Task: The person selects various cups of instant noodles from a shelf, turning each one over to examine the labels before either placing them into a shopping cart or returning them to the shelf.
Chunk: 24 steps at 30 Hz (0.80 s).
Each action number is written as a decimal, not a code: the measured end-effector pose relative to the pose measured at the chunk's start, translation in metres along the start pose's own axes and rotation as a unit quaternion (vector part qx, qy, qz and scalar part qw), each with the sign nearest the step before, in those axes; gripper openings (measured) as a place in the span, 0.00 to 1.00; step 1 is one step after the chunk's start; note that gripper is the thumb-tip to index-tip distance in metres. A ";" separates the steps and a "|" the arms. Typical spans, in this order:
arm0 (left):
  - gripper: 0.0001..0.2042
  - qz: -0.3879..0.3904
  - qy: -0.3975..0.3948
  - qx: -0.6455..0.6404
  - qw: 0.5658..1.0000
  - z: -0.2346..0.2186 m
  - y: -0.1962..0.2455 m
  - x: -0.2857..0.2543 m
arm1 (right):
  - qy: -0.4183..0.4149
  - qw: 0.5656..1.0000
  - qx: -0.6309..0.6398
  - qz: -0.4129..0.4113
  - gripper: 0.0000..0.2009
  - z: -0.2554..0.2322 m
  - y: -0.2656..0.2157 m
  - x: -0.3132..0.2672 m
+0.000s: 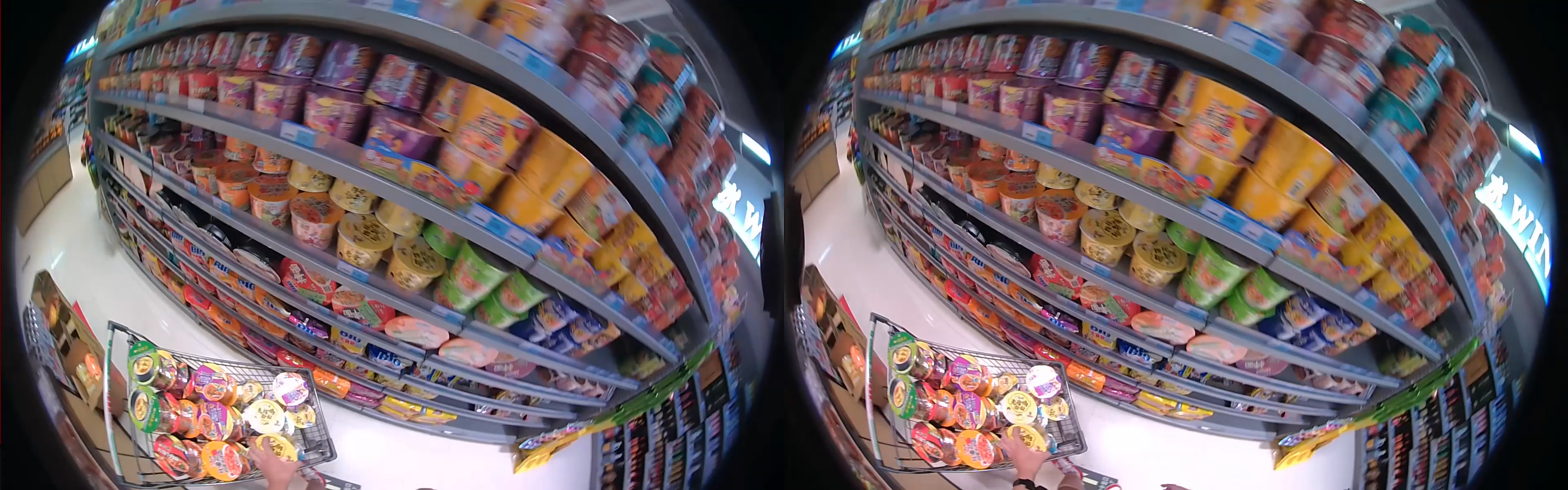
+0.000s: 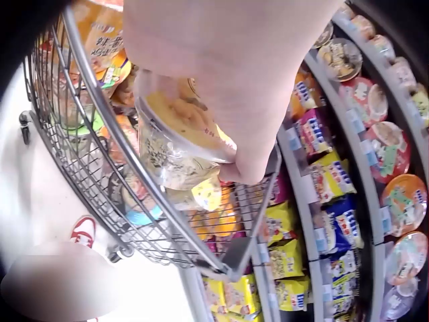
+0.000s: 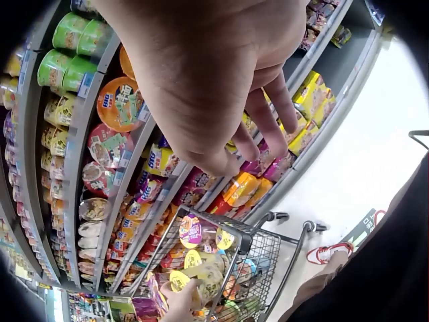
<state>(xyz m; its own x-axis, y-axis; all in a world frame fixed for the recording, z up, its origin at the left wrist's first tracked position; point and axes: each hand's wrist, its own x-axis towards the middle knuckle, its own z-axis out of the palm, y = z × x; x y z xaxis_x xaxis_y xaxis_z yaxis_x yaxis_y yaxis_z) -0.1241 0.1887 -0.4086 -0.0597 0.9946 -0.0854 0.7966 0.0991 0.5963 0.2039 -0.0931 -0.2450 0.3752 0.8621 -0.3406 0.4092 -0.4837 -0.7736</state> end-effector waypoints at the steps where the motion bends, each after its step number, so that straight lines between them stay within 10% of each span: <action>1: 0.60 0.015 0.006 -0.008 1.000 -0.009 0.014 -0.010 | 0.015 1.000 -0.002 -0.007 0.23 -0.002 0.006 -0.005; 7: 0.61 0.153 -0.056 -0.118 0.980 -0.055 0.103 -0.099 | 0.078 0.992 0.002 -0.096 0.28 0.002 -0.031 -0.022; 10: 0.59 0.122 -0.185 -0.375 0.900 -0.092 0.174 -0.155 | 0.179 0.924 -0.165 -0.296 0.26 0.003 -0.090 -0.024; 16: 0.55 0.211 -0.221 -0.263 0.915 -0.124 0.198 -0.188 | 0.081 0.927 -0.166 -0.327 0.53 -0.002 -0.102 -0.022; 20: 0.57 0.144 -0.271 -0.584 0.751 -0.181 0.217 -0.189 | 0.013 0.942 0.175 -0.286 0.62 -0.026 -0.124 -0.032; 24: 0.60 0.263 -0.273 -0.472 0.796 -0.214 0.226 -0.198 | -0.047 0.909 0.316 -0.268 0.66 -0.041 -0.147 -0.050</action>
<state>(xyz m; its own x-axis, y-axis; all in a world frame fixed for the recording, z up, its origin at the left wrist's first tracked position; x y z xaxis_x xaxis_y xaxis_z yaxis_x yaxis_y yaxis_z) -0.0607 0.0211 -0.0861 0.6082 0.7697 0.1939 -0.1982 -0.0893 0.9761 0.1591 -0.0714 -0.0928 0.1775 0.9719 0.1548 -0.0595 0.1676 -0.9841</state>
